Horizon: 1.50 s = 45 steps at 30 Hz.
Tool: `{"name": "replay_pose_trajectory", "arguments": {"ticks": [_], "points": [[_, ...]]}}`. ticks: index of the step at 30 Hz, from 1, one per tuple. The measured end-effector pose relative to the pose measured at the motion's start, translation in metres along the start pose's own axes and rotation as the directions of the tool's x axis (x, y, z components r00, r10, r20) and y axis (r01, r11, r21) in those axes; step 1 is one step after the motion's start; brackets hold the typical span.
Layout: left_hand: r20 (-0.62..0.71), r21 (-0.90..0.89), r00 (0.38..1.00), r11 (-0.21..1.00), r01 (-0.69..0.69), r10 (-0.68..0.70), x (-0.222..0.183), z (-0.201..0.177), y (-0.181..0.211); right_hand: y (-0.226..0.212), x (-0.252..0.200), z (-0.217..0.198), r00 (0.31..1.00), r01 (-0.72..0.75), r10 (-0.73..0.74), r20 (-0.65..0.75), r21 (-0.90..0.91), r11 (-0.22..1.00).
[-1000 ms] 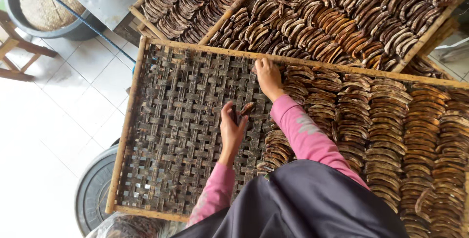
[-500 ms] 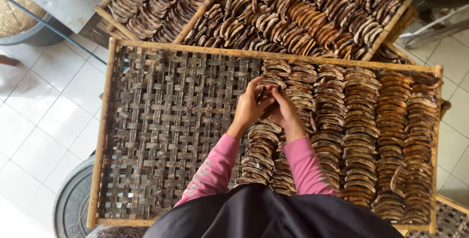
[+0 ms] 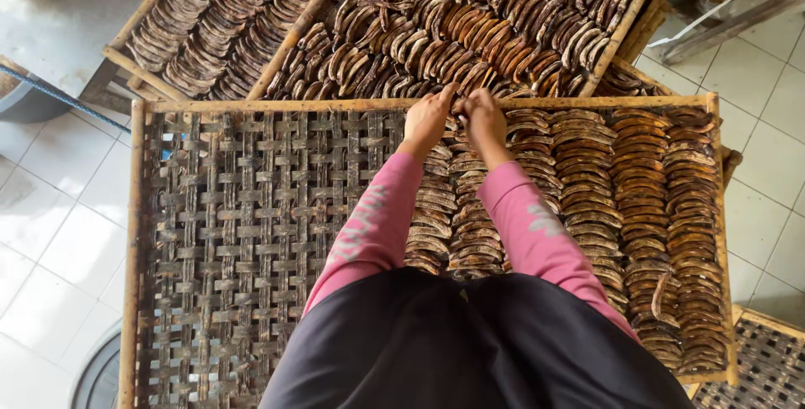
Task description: The person picks up dried fruit slices from a wooden tray by hand and places them into a plastic bag on top of a barrel lid.
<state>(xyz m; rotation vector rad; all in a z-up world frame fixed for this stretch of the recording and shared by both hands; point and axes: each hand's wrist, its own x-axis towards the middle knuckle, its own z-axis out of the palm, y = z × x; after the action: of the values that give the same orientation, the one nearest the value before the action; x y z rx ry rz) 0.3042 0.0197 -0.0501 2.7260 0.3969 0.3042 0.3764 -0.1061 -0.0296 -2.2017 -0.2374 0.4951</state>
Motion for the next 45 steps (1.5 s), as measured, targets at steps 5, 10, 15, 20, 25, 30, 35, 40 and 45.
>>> {"name": "replay_pose_trajectory", "arguments": {"ticks": [5, 10, 15, 20, 25, 30, 35, 40, 45], "points": [[0.268, 0.152, 0.963, 0.988, -0.043, 0.0, 0.011, 0.017, -0.017, 0.024, 0.017, -0.007, 0.666, 0.581, -0.743, -0.071, -0.575, 0.576], [0.145, 0.116, 0.964, 0.964, -0.239, 0.222, 0.006, 0.038, -0.034, 0.055, 0.023, -0.009, 0.727, 0.619, -0.687, -0.003, -0.431, 0.657], [-0.031, 0.227, 0.967, 0.944, -0.238, 0.252, -0.006, 0.052, -0.037, 0.061, 0.018, -0.001, 0.705, 0.638, -0.705, 0.075, -0.501, 0.585], [-0.117, -0.344, 0.977, 0.93, 0.131, -0.18, -0.009, 0.034, -0.035, 0.043, 0.01, -0.035, 0.709, 0.642, -0.697, -0.105, -0.312, 0.7], [-0.186, -0.355, 0.974, 0.933, 0.058, -0.131, -0.015, 0.009, -0.047, 0.026, -0.002, -0.058, 0.879, 0.477, -0.446, 0.171, -0.334, 0.813], [0.039, -0.022, 0.984, 0.985, -0.172, 0.173, -0.018, 0.015, -0.029, 0.038, 0.0, -0.02, 0.814, 0.575, -0.459, 0.356, -0.602, 0.554], [0.214, 0.124, 0.974, 0.991, 0.044, -0.07, -0.024, 0.009, -0.018, 0.055, 0.004, -0.011, 0.85, 0.515, -0.461, 0.255, -0.592, 0.62], [-0.186, -0.685, 0.931, 0.721, 0.105, -0.313, -0.056, -0.048, -0.012, 0.033, -0.024, -0.047, 0.766, 0.569, -0.641, 0.039, -0.505, 0.649], [-0.013, -0.968, 0.86, -0.21, -0.139, -0.509, -0.14, -0.115, 0.019, -0.008, -0.084, -0.086, 0.967, 0.068, -0.235, 0.1, 0.786, 0.615]]}}
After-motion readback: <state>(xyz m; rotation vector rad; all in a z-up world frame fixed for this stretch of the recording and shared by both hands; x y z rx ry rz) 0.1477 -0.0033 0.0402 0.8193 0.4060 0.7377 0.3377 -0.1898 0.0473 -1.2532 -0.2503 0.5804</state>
